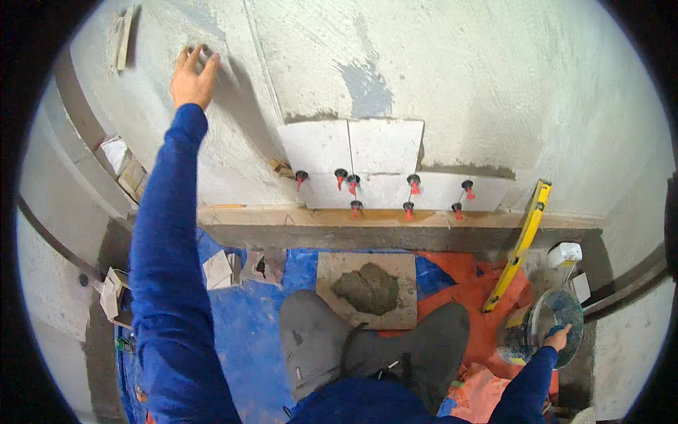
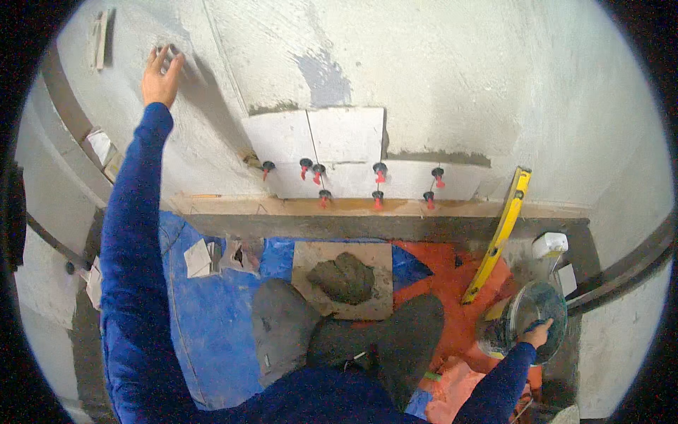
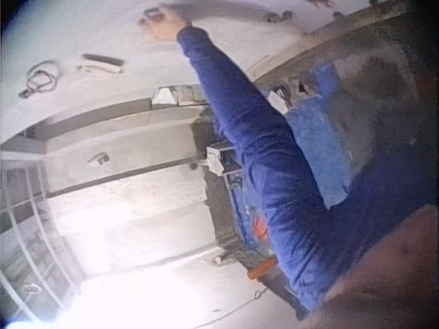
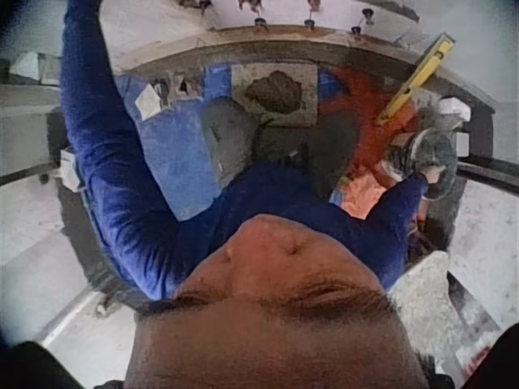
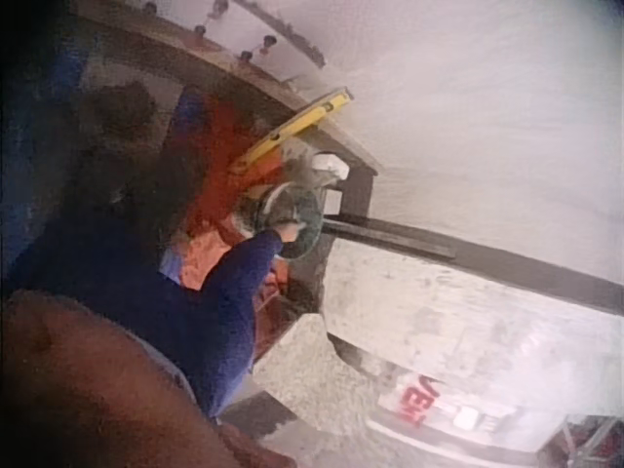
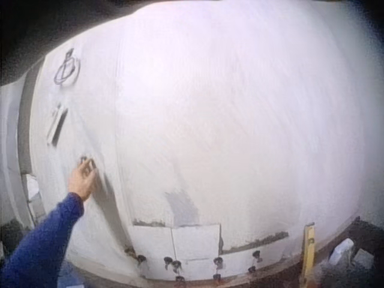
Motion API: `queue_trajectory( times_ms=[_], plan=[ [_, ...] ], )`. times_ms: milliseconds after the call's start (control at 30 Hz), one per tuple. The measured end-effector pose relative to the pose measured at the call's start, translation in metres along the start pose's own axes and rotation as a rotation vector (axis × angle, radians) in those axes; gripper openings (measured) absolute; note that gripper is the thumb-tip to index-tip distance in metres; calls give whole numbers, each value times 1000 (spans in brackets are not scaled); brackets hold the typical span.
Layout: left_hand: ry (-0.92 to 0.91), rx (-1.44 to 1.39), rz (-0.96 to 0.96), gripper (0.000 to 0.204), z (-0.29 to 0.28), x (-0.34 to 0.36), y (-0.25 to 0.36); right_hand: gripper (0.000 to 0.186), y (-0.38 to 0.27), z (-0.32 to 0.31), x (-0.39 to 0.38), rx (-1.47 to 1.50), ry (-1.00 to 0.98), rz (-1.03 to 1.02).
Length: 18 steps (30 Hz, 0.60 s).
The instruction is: The person installs white wall tiles using tile leveling clips and a rubber mallet. They apply adhesive to the back of a tile, press it into place, tap it with the mallet, and adjust the leveling clips to ensure alignment.
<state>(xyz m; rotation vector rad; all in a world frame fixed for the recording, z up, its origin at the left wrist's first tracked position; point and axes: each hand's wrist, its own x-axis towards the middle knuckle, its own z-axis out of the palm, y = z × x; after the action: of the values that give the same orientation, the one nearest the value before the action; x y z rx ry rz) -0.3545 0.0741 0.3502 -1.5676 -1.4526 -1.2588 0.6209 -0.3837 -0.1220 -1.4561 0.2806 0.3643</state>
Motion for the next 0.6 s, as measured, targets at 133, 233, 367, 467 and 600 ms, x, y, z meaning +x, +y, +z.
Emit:
queue_trajectory(
  times_ms=[133,233,367,467,600],
  plan=[
    [271,-299,-29,67,23,6,17,80,-67,85,-123,-41,-55,-444],
    [427,-244,-44,65,53,-2,30,75,-88,166,-250,-125,-305,-839],
    [551,-235,59,66,68,-12,30,66,-59,257,-438,-245,-807,-1112],
    [540,-226,64,64,65,-13,30,63,-45,314,-557,-232,-982,-1606],
    [557,-203,71,61,61,-11,34,61,-33,371,-671,-59,-1133,-1830]
  ],
)
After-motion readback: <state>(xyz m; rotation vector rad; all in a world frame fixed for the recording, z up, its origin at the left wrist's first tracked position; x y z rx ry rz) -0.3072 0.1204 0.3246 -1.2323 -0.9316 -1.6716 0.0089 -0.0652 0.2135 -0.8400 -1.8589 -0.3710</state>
